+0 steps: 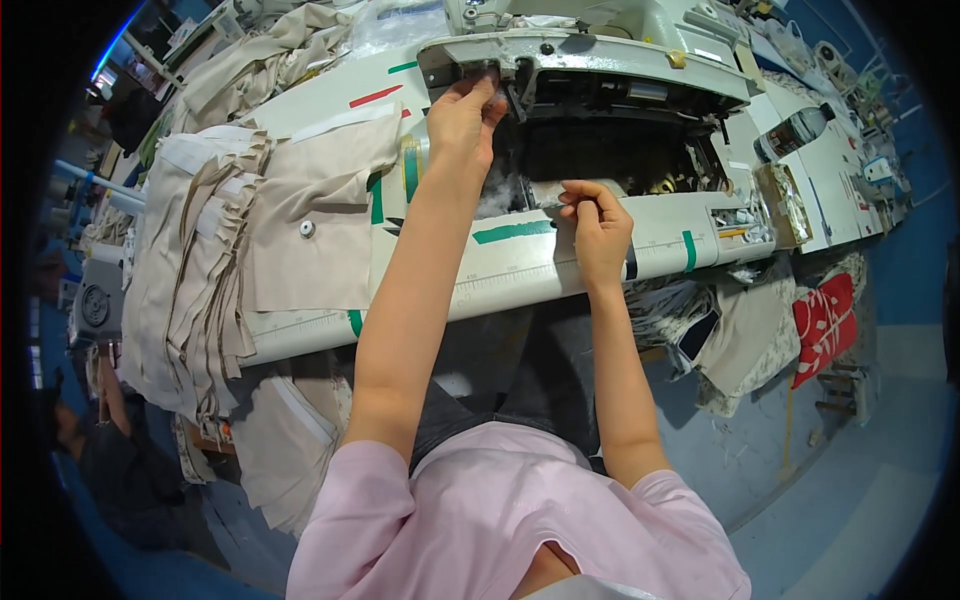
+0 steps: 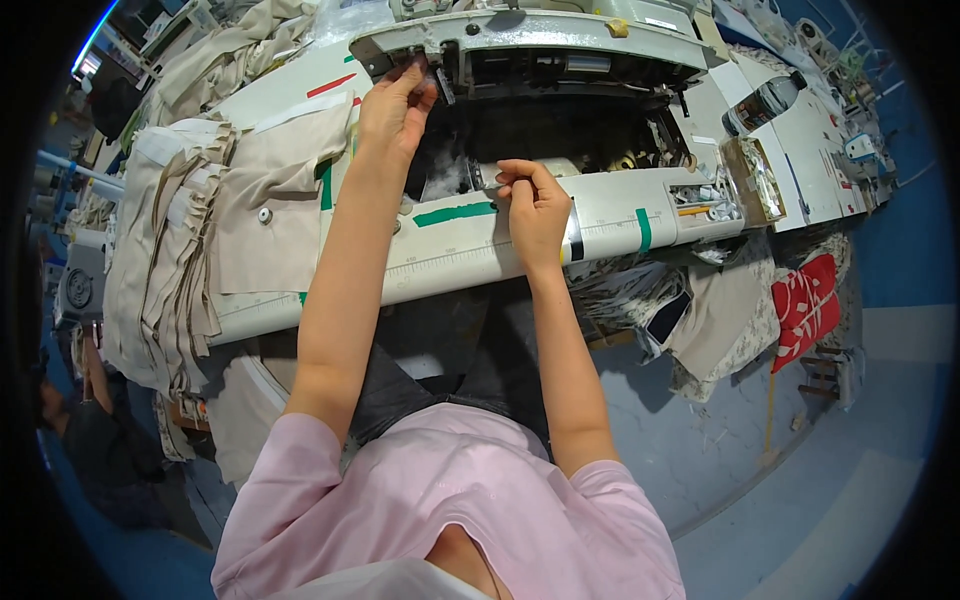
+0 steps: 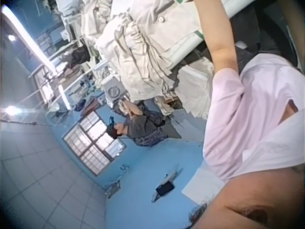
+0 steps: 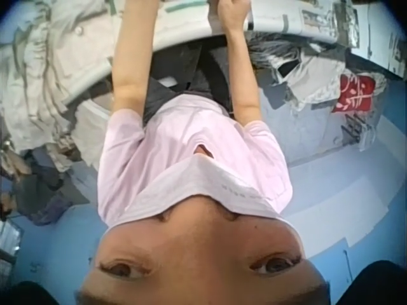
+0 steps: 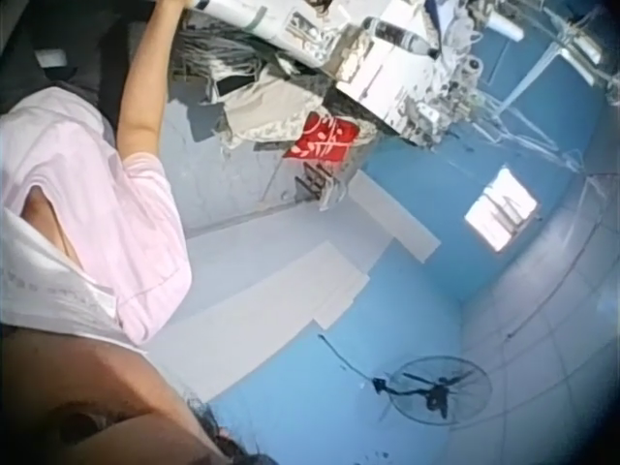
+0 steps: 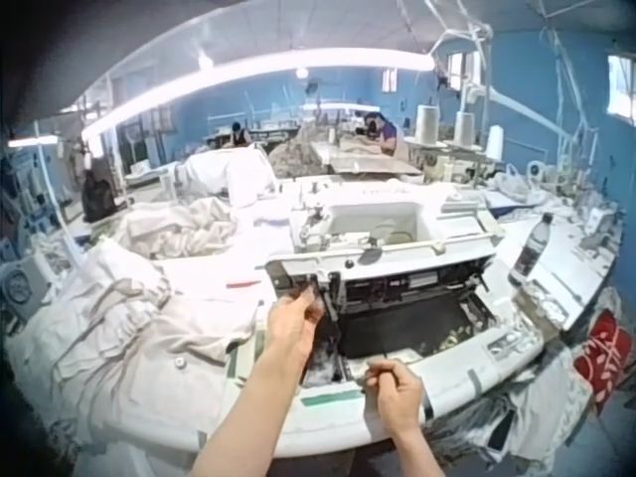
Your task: Maintaining the internal components of an industrial sewing machine by cleaning it with a brush and adjusting parts with a tool.
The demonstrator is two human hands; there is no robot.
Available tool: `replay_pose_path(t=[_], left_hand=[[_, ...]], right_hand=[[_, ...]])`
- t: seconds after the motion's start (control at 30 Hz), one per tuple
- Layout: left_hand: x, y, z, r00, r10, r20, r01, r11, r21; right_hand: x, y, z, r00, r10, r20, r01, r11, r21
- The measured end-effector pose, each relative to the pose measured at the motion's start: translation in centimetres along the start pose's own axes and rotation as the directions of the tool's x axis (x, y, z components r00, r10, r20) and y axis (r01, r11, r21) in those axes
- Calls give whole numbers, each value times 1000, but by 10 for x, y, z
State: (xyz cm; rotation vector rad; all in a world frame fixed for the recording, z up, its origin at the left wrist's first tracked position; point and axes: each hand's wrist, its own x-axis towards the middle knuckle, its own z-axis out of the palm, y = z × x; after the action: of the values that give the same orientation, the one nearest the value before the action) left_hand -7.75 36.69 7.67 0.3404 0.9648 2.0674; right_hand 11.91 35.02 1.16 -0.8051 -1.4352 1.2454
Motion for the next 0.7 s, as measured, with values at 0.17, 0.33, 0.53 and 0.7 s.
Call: replay_pose_path(t=[0.17,0.33,0.53,0.7], left_hand=[[-12,-1,-9,1000,24,20,-25,999,40],[-22,0,-24,993,-101,62,97,993,68],[-14,-6,-21,977,-192,95,198,979,-50],[4,-6,-26,935,-330,133,351,917,-189]], right_hand=[[0,4,-4,1000,-13,-10,13,1000,-14],[0,2,-3,1000,-6,5,6,1000,-18],[1,3,-3,1000,8,-2,-8,1000,-16],[0,2,0,1000,2,-1,-2,1000,-21]])
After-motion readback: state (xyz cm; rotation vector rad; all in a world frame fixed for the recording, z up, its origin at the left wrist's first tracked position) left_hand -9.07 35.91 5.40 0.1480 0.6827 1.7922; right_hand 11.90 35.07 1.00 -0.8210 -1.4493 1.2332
